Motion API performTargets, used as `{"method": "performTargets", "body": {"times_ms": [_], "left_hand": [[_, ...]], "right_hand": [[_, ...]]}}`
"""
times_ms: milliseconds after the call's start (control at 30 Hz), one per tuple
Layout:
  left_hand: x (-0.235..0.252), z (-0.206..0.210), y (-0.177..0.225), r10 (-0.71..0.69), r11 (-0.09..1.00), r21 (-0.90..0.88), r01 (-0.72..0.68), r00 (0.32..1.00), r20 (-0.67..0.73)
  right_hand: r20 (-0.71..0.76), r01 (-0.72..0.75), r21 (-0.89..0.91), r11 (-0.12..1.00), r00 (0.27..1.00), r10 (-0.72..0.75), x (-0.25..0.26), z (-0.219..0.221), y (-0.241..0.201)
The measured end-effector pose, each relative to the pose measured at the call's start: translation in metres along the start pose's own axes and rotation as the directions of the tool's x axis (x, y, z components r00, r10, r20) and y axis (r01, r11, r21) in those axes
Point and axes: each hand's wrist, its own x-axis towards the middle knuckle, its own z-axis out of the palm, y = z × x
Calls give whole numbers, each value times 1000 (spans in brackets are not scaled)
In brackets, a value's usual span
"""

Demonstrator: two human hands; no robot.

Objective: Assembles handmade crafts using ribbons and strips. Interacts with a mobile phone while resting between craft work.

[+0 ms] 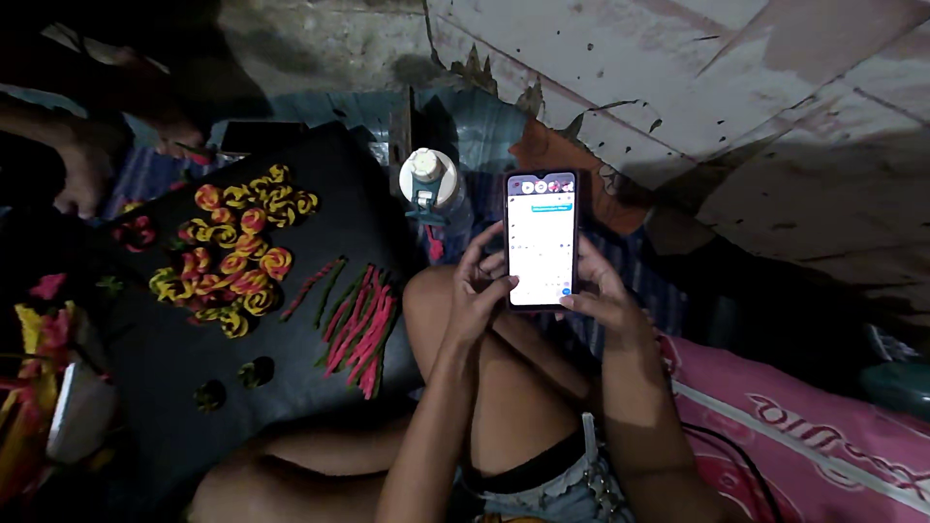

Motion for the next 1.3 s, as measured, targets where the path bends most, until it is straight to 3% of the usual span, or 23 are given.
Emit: {"method": "performTargets", "body": {"times_ms": [467, 700, 900, 1300], "left_hand": [[0, 1, -1, 0, 999, -50, 2, 999, 35], [0, 1, -2, 40, 999, -19, -39, 999, 30], [1, -1, -2, 18, 1000, -22, -17, 999, 41], [1, -5, -2, -3, 991, -134, 14, 997, 82]], "right_hand": [[-62, -25, 25, 999, 998, 27, 2, 5, -5], [-280, -22, -132, 991, 960, -16, 13, 28, -5], [-97, 27, -61, 998, 995, -33, 6, 12, 0], [-50, -15, -52, 999, 999, 13, 2, 7, -3]]}}
